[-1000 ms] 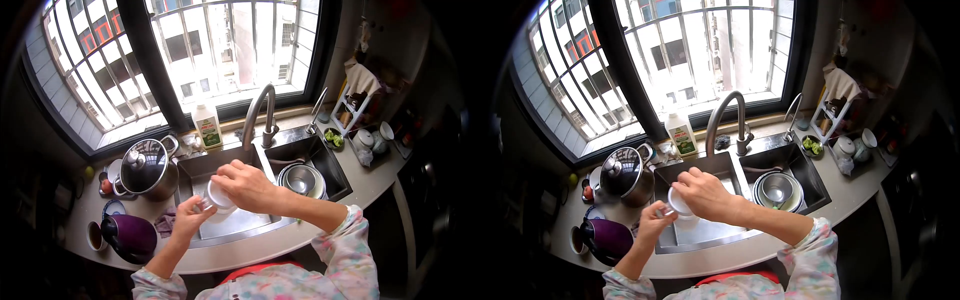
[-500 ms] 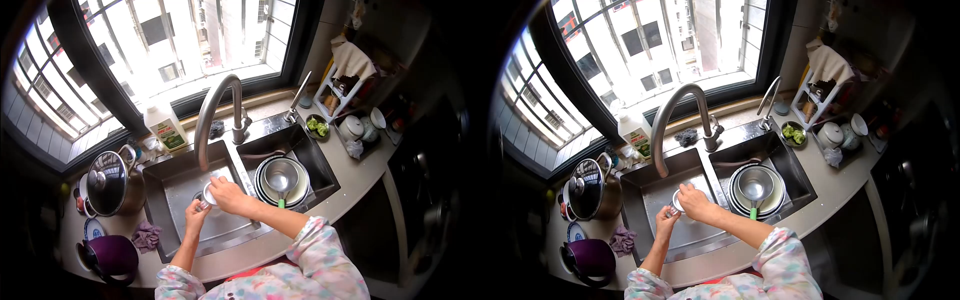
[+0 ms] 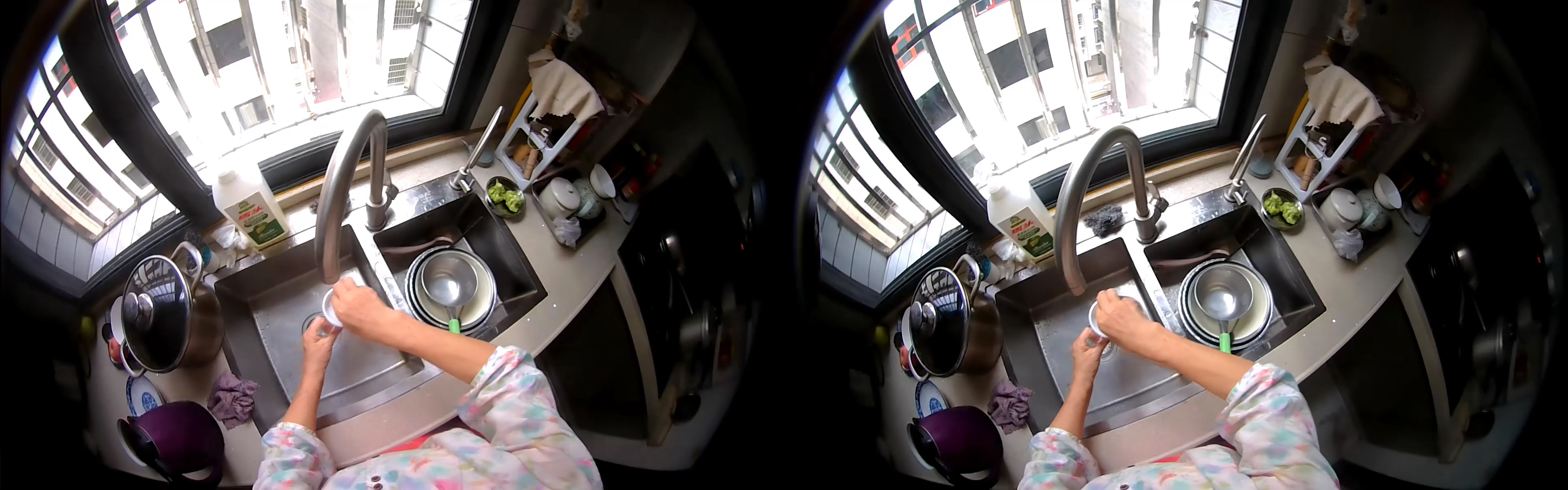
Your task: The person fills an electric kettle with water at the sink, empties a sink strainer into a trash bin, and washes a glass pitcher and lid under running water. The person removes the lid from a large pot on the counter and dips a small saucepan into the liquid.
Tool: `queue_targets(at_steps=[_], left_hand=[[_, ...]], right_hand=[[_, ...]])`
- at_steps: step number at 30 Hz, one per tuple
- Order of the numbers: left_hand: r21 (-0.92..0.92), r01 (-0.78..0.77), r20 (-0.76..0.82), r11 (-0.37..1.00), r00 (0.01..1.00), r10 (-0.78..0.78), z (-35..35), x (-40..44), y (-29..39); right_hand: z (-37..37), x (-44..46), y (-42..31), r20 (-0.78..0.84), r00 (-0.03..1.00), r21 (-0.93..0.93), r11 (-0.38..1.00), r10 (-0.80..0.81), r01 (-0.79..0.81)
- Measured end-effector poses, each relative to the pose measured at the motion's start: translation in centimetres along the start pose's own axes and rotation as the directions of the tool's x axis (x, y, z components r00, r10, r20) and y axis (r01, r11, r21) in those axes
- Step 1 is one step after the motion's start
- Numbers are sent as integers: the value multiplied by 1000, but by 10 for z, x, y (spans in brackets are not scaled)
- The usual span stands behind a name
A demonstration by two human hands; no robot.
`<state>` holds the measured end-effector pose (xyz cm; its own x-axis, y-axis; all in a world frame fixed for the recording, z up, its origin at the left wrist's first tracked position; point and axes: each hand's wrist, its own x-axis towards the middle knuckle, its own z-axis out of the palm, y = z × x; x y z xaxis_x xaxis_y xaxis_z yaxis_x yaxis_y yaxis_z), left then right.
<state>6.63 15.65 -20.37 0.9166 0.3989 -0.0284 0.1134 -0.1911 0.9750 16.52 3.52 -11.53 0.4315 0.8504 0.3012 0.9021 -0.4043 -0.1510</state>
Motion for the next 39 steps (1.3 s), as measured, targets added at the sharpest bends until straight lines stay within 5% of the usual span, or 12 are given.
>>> queue_targets(at_steps=[19,22,30,34,36,39], left_hand=[[204,68,70,977,994,-84,7,16,13],[205,82,75,975,992,-99,6,16,12],[175,85,4,981,996,-87,13,23,-6],[145,138,-52,980,990,-132,19,26,10],[220,164,-35,962,986,-160,16,23,12],[243,120,-81,963,991,-103,19,17,10]], right_hand=[[-5,12,31,95,995,68,997,33,-40],[-5,16,32,-18,997,182,981,68,-64],[-11,39,41,135,912,501,767,388,-400],[-18,43,51,-122,925,616,758,359,-213],[-19,31,72,103,843,688,574,528,-444],[-10,-3,108,64,779,739,495,624,-457]])
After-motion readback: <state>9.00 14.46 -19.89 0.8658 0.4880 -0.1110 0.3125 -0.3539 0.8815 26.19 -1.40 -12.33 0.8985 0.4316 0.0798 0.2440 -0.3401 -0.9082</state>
